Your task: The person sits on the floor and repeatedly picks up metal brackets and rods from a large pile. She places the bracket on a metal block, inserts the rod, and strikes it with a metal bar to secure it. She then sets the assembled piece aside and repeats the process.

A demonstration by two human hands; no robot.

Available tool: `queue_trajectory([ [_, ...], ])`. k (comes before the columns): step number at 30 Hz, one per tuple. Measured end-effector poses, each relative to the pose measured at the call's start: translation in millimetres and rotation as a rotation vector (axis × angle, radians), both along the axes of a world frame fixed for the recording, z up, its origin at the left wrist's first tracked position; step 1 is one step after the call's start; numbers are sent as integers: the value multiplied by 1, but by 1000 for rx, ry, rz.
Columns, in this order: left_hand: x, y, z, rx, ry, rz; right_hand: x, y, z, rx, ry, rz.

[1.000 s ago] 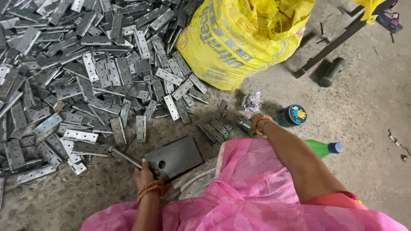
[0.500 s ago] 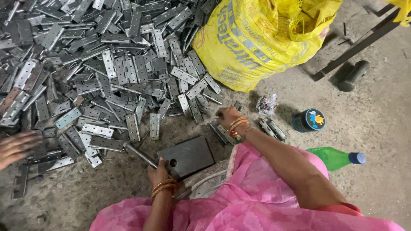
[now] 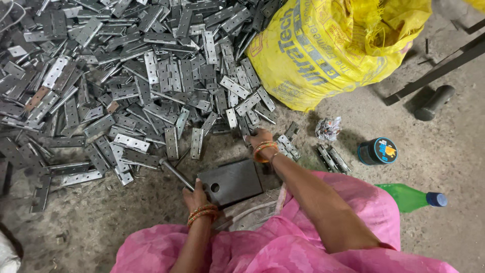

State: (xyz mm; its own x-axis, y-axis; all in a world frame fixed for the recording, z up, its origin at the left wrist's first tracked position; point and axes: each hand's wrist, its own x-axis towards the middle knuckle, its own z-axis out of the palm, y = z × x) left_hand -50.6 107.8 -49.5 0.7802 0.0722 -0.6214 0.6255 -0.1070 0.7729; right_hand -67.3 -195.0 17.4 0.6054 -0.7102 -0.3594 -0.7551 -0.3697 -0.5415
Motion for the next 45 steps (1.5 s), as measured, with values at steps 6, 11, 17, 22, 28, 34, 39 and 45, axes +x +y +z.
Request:
queue_trajectory([
  [6, 8, -1, 10, 62, 0, -44, -49, 15, 11, 1256, -817, -323],
  [11, 13, 0, 22, 111, -54, -44, -64, 29, 62, 1236, -960, -51],
  [17, 13, 0, 25, -27, -88, -1, -67, 23, 96, 1415, -1071, 22],
  [22, 10, -1, 25, 38, -140, 0, -66, 21, 63, 1335, -991, -44],
  [28, 10, -2, 25, -17, -106, 29, -44, 31, 30, 417, -605, 391],
  [34, 4, 3, 32, -63, -46, 120, -8, 49, 23, -126, -241, 561],
  [39, -9, 9, 51, -13, -150, 137, 7, 61, 19, -310, -99, 741],
  [45, -15, 11, 84, 271, -432, -112, -4, 66, 26, -230, -209, 798],
])
